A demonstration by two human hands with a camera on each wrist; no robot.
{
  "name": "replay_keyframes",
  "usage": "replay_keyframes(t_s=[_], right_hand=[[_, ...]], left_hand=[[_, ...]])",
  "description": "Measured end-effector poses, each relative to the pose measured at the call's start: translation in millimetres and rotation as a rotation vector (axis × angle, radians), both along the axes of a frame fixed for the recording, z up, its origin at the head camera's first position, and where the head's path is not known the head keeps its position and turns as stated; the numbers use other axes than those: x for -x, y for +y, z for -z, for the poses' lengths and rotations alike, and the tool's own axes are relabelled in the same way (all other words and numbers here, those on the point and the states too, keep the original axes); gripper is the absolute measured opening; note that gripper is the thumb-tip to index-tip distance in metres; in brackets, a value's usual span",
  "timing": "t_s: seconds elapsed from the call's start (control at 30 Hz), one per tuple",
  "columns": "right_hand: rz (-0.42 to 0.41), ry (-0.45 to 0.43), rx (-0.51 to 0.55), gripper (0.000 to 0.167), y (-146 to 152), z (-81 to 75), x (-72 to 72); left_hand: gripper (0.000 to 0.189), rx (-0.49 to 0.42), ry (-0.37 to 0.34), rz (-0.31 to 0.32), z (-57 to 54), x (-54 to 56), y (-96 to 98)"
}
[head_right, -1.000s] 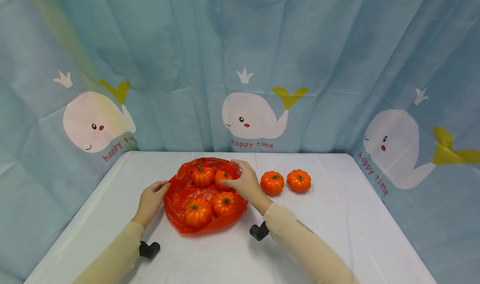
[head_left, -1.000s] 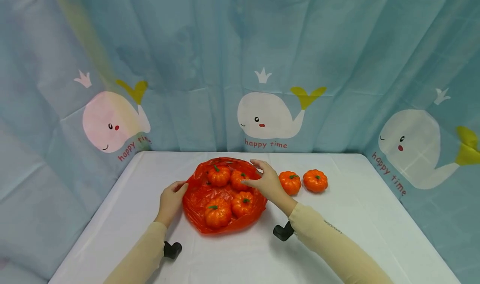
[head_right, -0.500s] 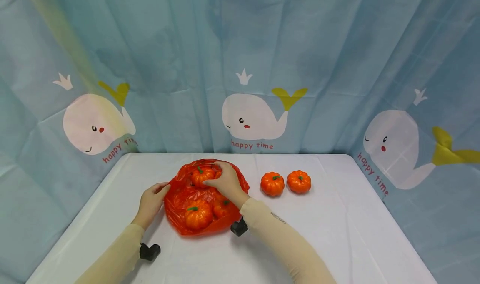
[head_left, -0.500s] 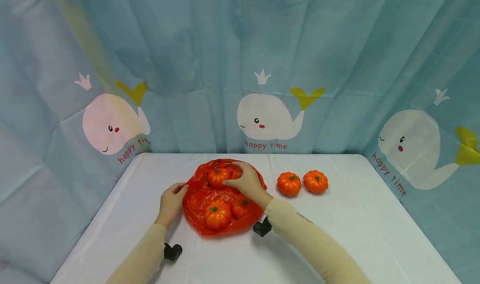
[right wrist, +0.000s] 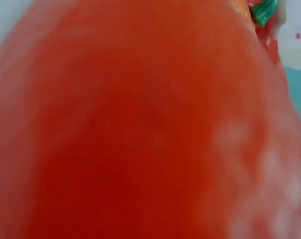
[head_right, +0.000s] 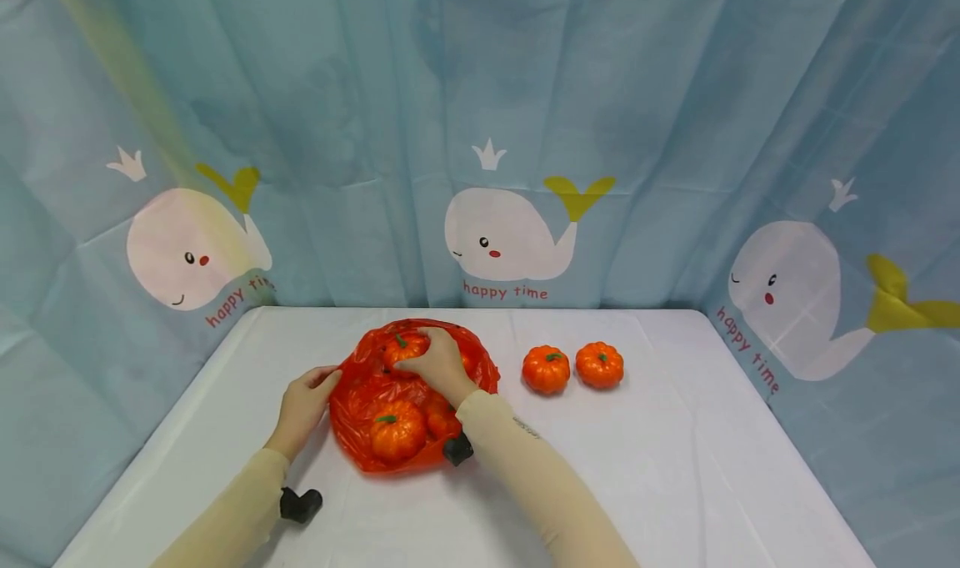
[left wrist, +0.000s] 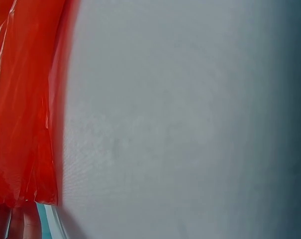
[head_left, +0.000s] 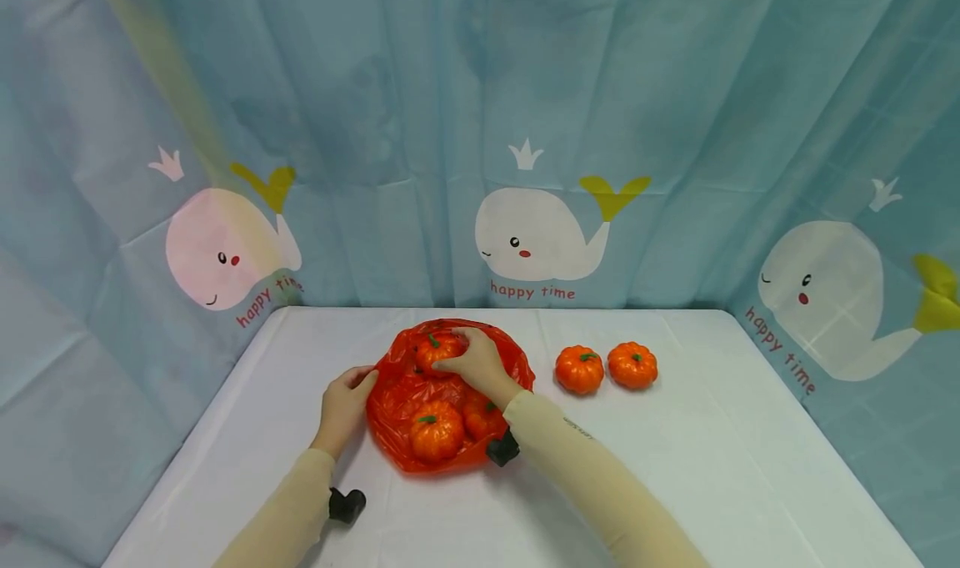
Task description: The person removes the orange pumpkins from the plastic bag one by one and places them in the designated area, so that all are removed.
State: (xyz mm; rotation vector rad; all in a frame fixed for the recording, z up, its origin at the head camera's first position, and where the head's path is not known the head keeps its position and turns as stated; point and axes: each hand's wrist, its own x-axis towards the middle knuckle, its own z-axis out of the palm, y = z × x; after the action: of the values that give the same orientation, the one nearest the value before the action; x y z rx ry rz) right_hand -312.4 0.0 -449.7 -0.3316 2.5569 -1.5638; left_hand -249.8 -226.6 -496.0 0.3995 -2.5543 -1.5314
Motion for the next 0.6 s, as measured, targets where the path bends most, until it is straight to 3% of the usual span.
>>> replay_keyframes(t_s=[0.6], right_hand=[[0.037, -0.031, -0.087, 0.076, -20, 9.2, 6.0]], left_hand=[[0.041, -0.012, -0.002, 0.015, -1.8, -2.3, 0.4]])
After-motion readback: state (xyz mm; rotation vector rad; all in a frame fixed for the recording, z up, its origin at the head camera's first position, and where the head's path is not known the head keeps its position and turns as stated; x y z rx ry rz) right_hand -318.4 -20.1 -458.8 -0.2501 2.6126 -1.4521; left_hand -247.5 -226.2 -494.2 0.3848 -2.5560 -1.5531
